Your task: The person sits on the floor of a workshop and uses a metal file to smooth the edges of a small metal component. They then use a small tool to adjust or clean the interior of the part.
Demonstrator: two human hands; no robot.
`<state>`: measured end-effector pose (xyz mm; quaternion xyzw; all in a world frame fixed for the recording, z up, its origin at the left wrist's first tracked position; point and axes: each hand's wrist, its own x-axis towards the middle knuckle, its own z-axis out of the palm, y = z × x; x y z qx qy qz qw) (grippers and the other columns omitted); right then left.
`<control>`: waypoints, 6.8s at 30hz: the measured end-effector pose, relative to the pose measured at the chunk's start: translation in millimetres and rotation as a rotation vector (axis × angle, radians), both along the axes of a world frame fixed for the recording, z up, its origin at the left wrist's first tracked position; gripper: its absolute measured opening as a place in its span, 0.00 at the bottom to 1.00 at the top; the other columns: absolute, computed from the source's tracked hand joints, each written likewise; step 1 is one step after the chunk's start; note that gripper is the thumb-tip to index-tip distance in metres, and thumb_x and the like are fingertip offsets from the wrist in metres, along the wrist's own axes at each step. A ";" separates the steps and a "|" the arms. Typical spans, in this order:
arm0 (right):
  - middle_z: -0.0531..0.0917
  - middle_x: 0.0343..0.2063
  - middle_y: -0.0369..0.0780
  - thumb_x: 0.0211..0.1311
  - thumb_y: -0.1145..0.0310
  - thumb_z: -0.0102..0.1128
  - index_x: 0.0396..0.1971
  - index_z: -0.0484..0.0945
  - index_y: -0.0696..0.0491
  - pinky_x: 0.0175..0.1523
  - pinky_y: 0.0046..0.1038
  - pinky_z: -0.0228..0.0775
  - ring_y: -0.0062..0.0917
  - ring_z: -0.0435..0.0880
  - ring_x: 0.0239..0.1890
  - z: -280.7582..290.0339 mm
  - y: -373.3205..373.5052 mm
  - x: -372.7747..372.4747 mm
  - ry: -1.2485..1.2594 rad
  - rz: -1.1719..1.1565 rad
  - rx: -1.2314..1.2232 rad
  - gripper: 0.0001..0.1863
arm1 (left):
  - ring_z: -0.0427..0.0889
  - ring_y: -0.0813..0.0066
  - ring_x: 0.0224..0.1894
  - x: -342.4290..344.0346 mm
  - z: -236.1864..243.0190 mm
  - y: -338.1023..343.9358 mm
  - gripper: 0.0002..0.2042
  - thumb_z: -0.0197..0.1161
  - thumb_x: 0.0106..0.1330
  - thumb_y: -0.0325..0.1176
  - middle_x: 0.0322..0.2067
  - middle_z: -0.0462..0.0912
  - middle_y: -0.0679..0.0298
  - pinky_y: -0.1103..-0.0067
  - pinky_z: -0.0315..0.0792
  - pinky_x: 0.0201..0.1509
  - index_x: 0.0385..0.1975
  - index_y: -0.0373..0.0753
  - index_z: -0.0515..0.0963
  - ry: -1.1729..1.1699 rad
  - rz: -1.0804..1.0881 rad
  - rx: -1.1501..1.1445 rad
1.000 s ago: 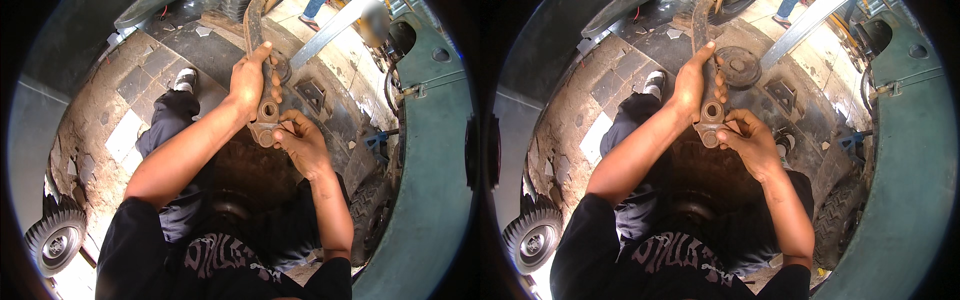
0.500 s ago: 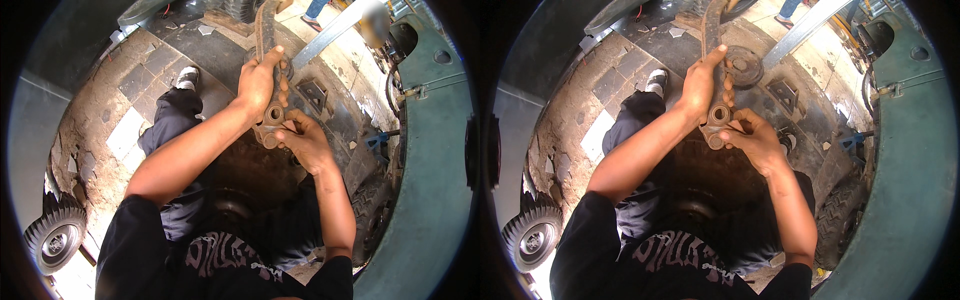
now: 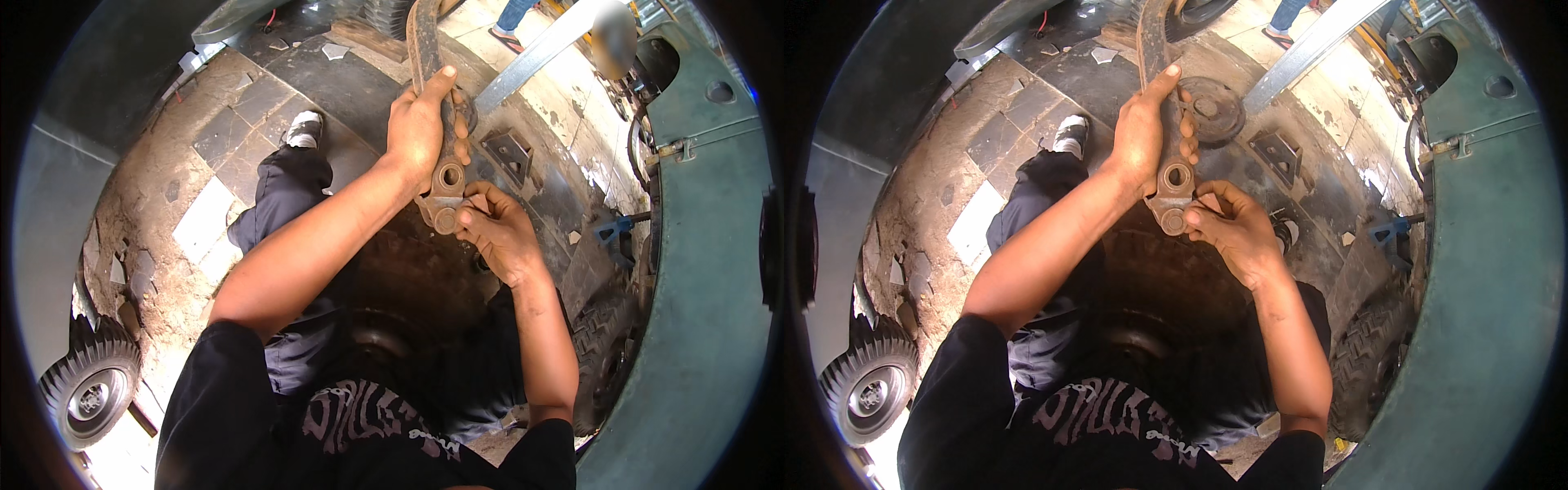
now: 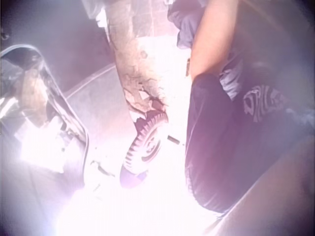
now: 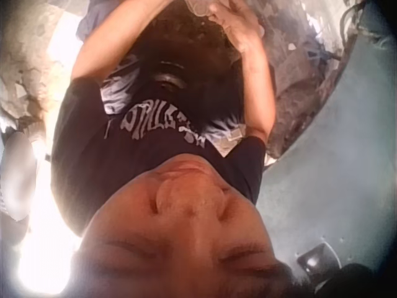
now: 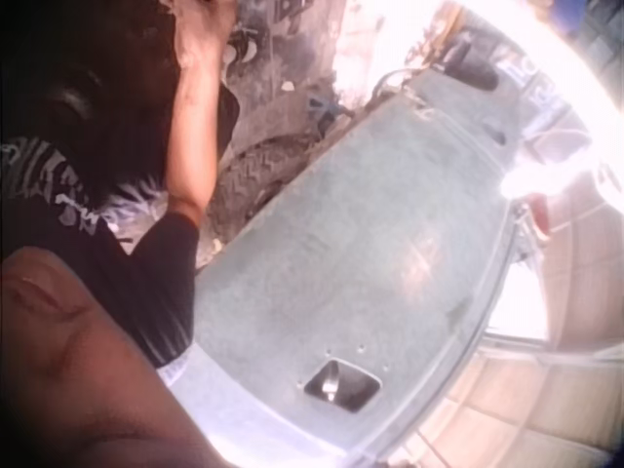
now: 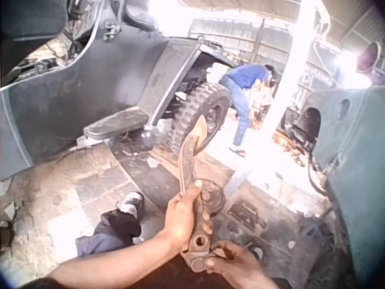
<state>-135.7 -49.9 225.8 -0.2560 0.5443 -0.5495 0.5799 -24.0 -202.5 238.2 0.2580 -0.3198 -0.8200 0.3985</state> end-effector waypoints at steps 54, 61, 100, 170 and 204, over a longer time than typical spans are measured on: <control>0.77 0.13 0.44 0.61 0.60 0.66 0.29 0.85 0.62 0.27 0.31 0.64 0.23 0.73 0.16 52.5 39.0 -39.3 1.146 -0.184 0.009 0.17 | 0.89 0.63 0.35 17.0 -5.5 -8.7 0.40 0.60 0.59 0.75 0.33 0.88 0.51 0.67 0.81 0.47 0.46 0.36 0.85 -1.024 -0.835 -0.771; 0.81 0.16 0.49 0.57 0.59 0.65 0.25 0.85 0.63 0.28 0.35 0.67 0.32 0.79 0.17 56.5 48.1 -49.7 1.174 -0.016 0.040 0.18 | 0.80 0.53 0.58 0.4 -28.8 5.5 0.37 0.77 0.54 0.58 0.50 0.83 0.47 0.64 0.73 0.60 0.56 0.37 0.76 -0.547 -0.653 -1.308; 0.86 0.37 0.41 0.78 0.65 0.55 0.63 0.72 0.64 0.36 0.18 0.69 0.17 0.74 0.28 43.8 23.8 -76.2 0.178 -0.537 -0.253 0.22 | 0.77 0.80 0.17 -0.6 -2.6 -59.2 0.27 0.66 0.67 0.60 0.15 0.75 0.66 0.81 0.72 0.20 0.38 0.34 0.80 -0.507 -0.749 -0.608; 0.88 0.40 0.44 0.61 0.85 0.69 0.40 0.83 0.63 0.49 0.24 0.78 0.22 0.86 0.42 56.2 47.9 -43.5 0.785 -0.465 -0.522 0.08 | 0.83 0.58 0.28 -32.3 -7.2 53.4 0.22 0.62 0.74 0.49 0.23 0.75 0.48 0.65 0.71 0.34 0.39 0.31 0.68 -0.362 -0.314 -1.007; 0.89 0.33 0.43 0.60 0.82 0.71 0.43 0.78 0.58 0.40 0.20 0.77 0.21 0.87 0.32 46.6 35.0 -45.0 0.532 -0.538 -0.423 0.13 | 0.79 0.30 0.35 -28.9 -11.3 62.7 0.26 0.55 0.76 0.53 0.23 0.75 0.38 0.55 0.71 0.35 0.42 0.29 0.65 -0.491 -0.331 -0.975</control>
